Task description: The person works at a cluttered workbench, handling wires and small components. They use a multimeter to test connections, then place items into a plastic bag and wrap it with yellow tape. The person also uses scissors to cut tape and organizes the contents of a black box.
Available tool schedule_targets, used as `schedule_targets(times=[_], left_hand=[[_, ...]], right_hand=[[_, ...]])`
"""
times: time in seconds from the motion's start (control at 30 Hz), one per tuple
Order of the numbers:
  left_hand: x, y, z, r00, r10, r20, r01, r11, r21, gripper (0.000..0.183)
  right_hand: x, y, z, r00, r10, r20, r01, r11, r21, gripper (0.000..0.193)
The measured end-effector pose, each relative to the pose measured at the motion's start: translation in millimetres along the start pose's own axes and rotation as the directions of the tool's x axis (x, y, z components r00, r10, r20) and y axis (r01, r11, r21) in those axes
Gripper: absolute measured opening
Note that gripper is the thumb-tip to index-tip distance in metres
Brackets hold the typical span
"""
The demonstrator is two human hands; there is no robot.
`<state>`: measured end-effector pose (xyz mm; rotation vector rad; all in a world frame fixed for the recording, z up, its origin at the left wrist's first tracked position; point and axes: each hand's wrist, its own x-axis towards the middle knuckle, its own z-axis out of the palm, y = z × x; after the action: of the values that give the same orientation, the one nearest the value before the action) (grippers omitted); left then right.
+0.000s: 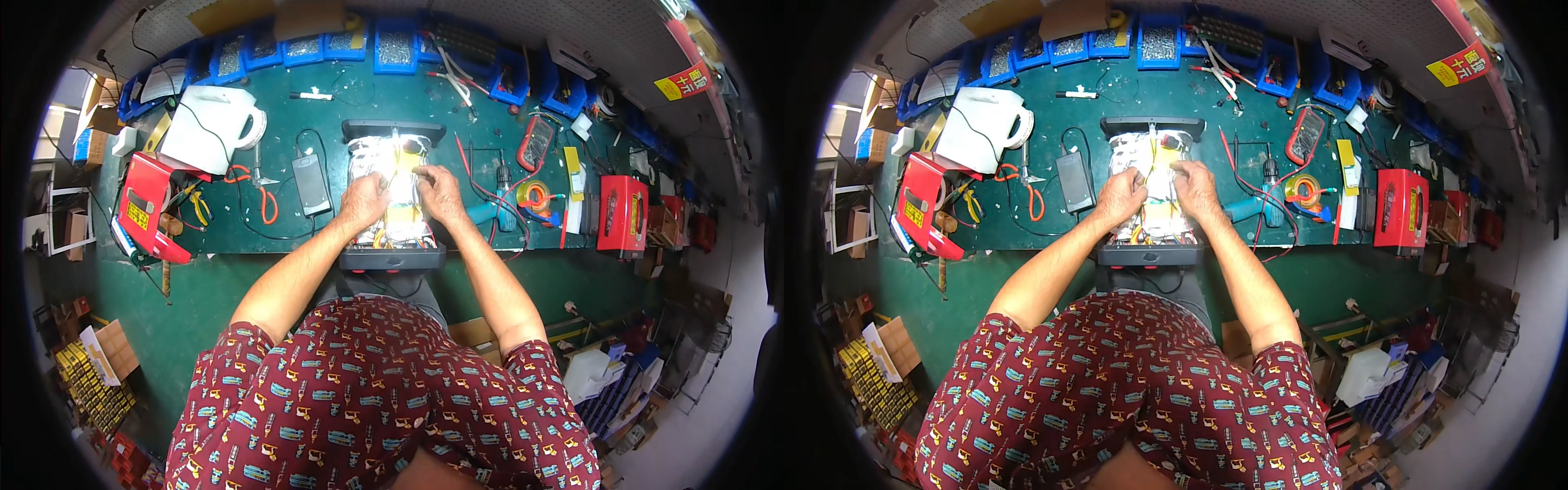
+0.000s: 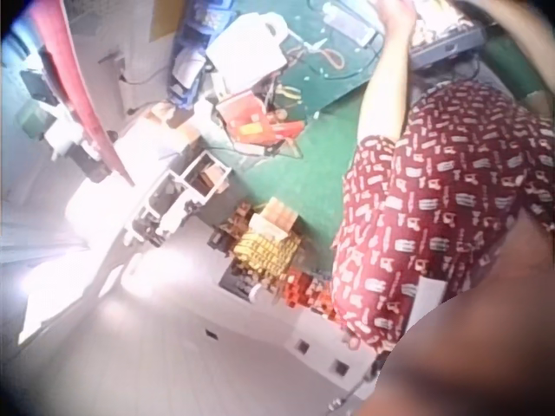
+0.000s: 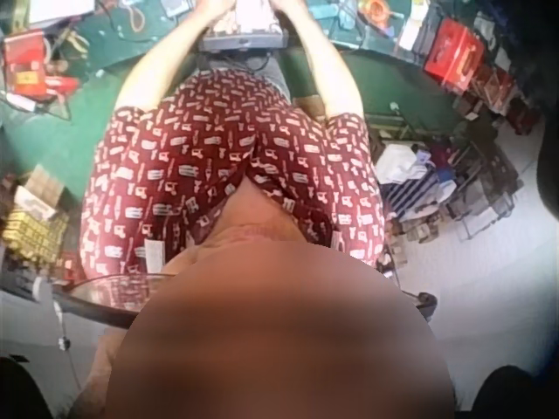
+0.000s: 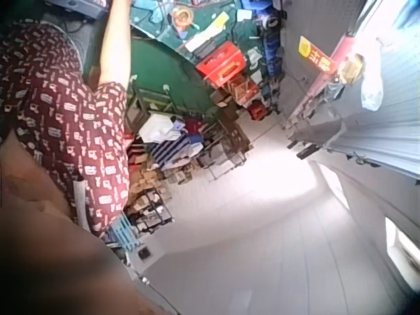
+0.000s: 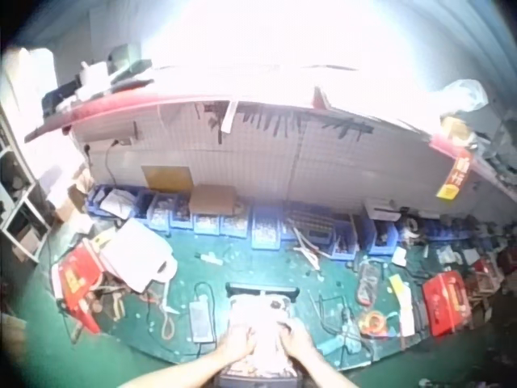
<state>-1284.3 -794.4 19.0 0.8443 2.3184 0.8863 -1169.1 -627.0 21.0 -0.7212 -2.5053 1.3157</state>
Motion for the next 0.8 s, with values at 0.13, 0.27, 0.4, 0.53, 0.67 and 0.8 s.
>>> schedule_targets(times=[0.13,0.27,0.4,0.53,0.67,0.8], left_hand=[[1.1,-9.4,4.4,0.999,0.045,-0.030,-0.048,0.990,-0.131,0.020],[1.6,-15.7,7.7,1.000,-0.007,0.005,0.008,0.980,-0.197,0.018],[7.3,-13.3,3.1,0.998,-0.006,0.055,0.018,0.976,-0.218,0.019],[9.6,4.6,2.0,0.997,-0.072,-0.033,0.061,0.960,-0.273,0.020],[16.0,19.0,6.5,0.993,-0.111,-0.046,0.097,0.967,-0.236,0.028],[19.9,19.0,8.2,0.990,-0.105,-0.099,0.091,0.986,-0.140,0.023]], right_hand=[[5.2,-16.3,-2.0,0.996,0.080,0.040,-0.075,0.991,-0.114,0.031],[10.1,-29.0,0.7,0.995,0.090,0.053,-0.071,0.951,-0.302,0.031],[8.6,-38.1,4.2,0.993,0.115,0.040,-0.086,0.897,-0.433,0.030],[7.3,-40.7,3.0,0.999,-0.009,0.054,0.030,0.913,-0.407,0.027],[9.4,-31.4,5.1,0.999,-0.018,0.040,0.031,0.939,-0.343,0.023],[11.3,-13.3,14.5,0.999,-0.043,-0.017,0.037,0.968,-0.248,0.023]])
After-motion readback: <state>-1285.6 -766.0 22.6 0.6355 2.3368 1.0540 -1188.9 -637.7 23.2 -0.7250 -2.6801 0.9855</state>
